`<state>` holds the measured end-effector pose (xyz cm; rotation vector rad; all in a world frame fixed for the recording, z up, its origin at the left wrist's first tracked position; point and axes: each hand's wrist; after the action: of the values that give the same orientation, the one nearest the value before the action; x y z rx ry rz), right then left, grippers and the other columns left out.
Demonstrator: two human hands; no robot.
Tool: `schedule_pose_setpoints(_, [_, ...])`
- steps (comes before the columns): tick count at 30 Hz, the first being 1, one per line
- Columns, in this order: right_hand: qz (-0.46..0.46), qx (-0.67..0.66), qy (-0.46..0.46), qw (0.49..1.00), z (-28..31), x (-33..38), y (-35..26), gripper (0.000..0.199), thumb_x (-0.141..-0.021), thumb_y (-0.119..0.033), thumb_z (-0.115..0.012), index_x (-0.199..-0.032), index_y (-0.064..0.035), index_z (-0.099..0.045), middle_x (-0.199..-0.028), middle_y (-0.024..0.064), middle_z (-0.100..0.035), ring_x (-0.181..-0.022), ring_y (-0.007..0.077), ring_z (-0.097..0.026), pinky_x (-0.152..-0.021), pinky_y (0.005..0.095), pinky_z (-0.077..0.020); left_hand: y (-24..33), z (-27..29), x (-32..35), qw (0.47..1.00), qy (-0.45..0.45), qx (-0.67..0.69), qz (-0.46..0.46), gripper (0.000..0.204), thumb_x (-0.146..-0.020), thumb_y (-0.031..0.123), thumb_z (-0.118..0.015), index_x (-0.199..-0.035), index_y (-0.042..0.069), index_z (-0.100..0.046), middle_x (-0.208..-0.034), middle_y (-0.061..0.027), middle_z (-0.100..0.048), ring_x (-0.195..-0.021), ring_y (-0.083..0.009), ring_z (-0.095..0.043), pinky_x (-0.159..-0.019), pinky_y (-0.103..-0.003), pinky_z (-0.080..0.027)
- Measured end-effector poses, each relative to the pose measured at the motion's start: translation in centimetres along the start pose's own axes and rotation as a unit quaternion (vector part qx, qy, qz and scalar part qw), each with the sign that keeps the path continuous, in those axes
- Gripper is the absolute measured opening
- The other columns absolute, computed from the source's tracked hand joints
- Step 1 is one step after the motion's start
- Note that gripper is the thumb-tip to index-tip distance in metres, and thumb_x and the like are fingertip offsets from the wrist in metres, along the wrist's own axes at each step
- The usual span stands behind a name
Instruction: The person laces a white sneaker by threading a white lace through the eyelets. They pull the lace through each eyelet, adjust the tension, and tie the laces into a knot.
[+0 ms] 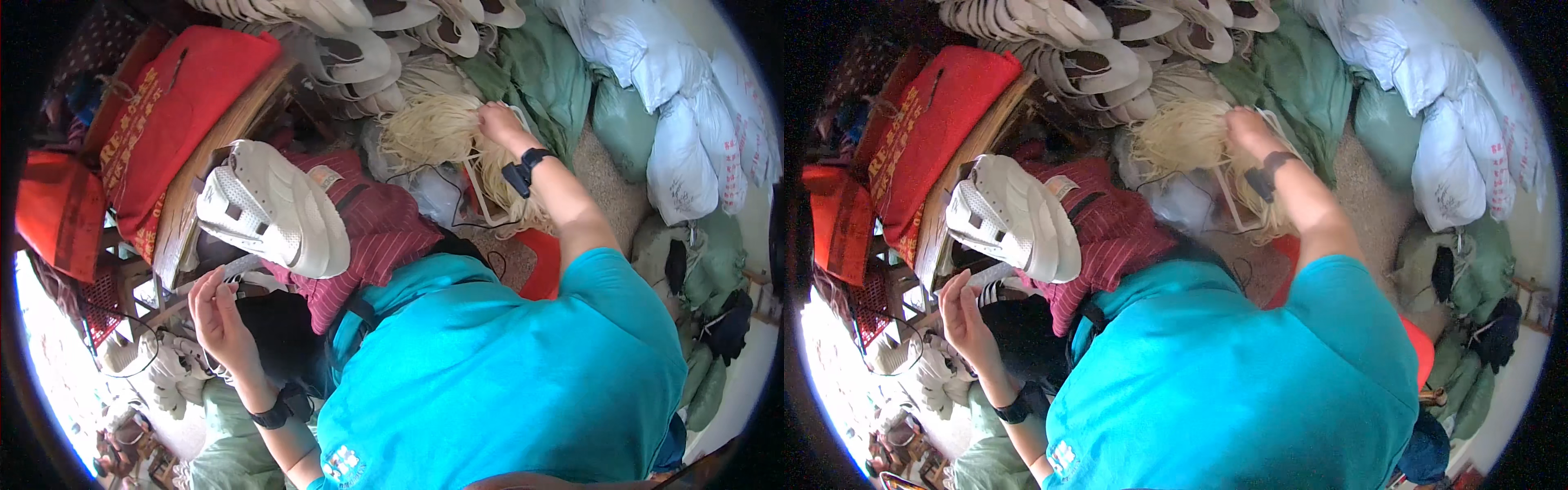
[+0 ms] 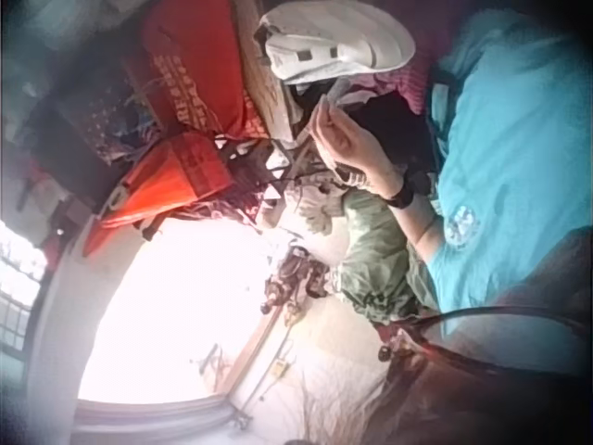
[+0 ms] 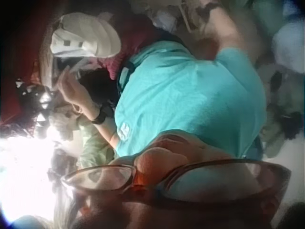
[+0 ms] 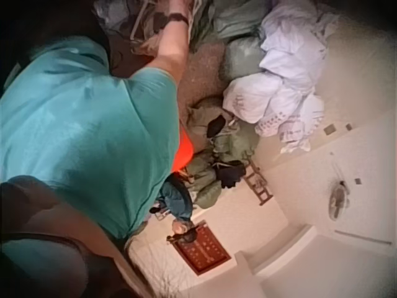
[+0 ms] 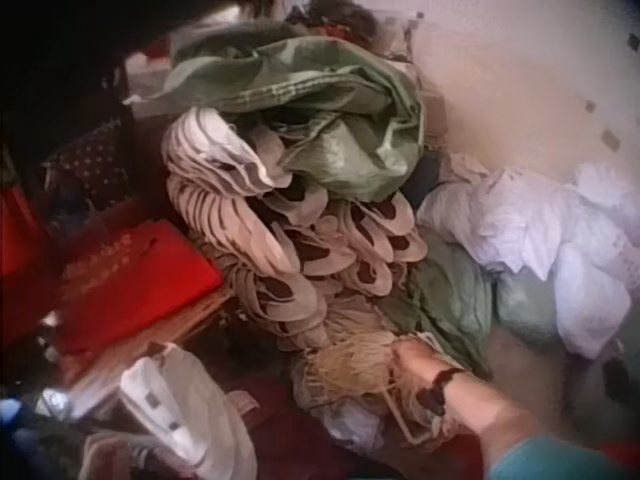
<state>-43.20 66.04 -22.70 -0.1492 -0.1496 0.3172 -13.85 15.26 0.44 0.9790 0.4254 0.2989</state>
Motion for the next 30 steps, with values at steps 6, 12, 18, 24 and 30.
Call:
schedule_pose_setpoints(6, [-0.098,-0.381,-0.234,0.889,9.9,-1.7,-10.9,0.018,-0.092,-0.019,-0.064,-0.099,-0.0022,-0.064,-0.085,0.0035,-0.066,-0.077,0.0106,-0.061,-0.064,0.0278,-0.0478,0.6,-1.7,-0.1,0.993,-0.019,0.112,0.031,0.017,-0.100,0.005,-0.055,-0.109,-0.003,-0.066,-0.111,-0.0068,-0.063,-0.087,-0.0092,-0.058,-0.078,-0.023,-0.048])
schedule_pose_setpoints(12, [0.191,-0.552,-0.267,0.766,20.5,4.5,-29.7,0.014,-0.100,-0.017,-0.059,-0.107,-0.0062,-0.063,-0.085,-0.0032,-0.063,-0.073,0.0028,-0.055,-0.062,0.0186,-0.0437,4.4,-4.5,-2.0,0.923,-0.162,0.349,0.018,0.049,-0.096,0.006,-0.063,-0.141,-0.002,-0.046,-0.124,-0.0114,-0.061,-0.090,-0.0117,-0.062,-0.083,-0.027,-0.052])
schedule_pose_setpoints(18, [0.325,-0.548,-0.254,0.727,23.0,5.3,-33.7,0.014,-0.101,-0.016,-0.058,-0.108,-0.0043,-0.062,-0.090,-0.0009,-0.063,-0.079,0.0028,-0.058,-0.061,0.0177,-0.0445,4.9,-4.5,-2.5,0.873,-0.262,0.403,0.082,0.043,-0.097,0.009,-0.063,-0.137,-0.001,-0.050,-0.111,-0.0054,-0.066,-0.095,-0.0099,-0.061,-0.082,-0.027,-0.052])
schedule_pose_setpoints(24, [0.250,-0.564,-0.255,0.745,21.9,3.8,-31.8,0.015,-0.099,-0.018,-0.060,-0.108,-0.0064,-0.063,-0.089,-0.0032,-0.065,-0.080,0.0018,-0.059,-0.061,0.0160,-0.0421,3.7,-3.7,-1.9,0.898,-0.286,0.315,0.112,0.032,-0.098,0.015,-0.065,-0.125,0.000,-0.062,-0.095,0.0005,-0.067,-0.082,-0.0029,-0.057,-0.072,-0.016,-0.043])
schedule_pose_setpoints(30, [0.203,-0.503,-0.154,0.826,22.1,1.4,-27.8,0.016,-0.099,-0.020,-0.059,-0.109,-0.0080,-0.065,-0.085,-0.0038,-0.065,-0.070,0.0001,-0.054,-0.058,0.0152,-0.0387,3.4,-3.6,-1.9,0.899,-0.264,0.330,0.116,0.033,-0.097,0.004,-0.061,-0.129,-0.001,-0.058,-0.106,-0.0039,-0.068,-0.087,-0.0043,-0.058,-0.073,-0.019,-0.045])
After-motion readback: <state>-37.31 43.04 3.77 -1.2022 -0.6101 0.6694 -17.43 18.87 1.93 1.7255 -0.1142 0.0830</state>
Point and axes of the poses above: each hand's wrist, its own x-axis away from the middle knuckle, its own z-axis out of the back of the hand, y = z × x
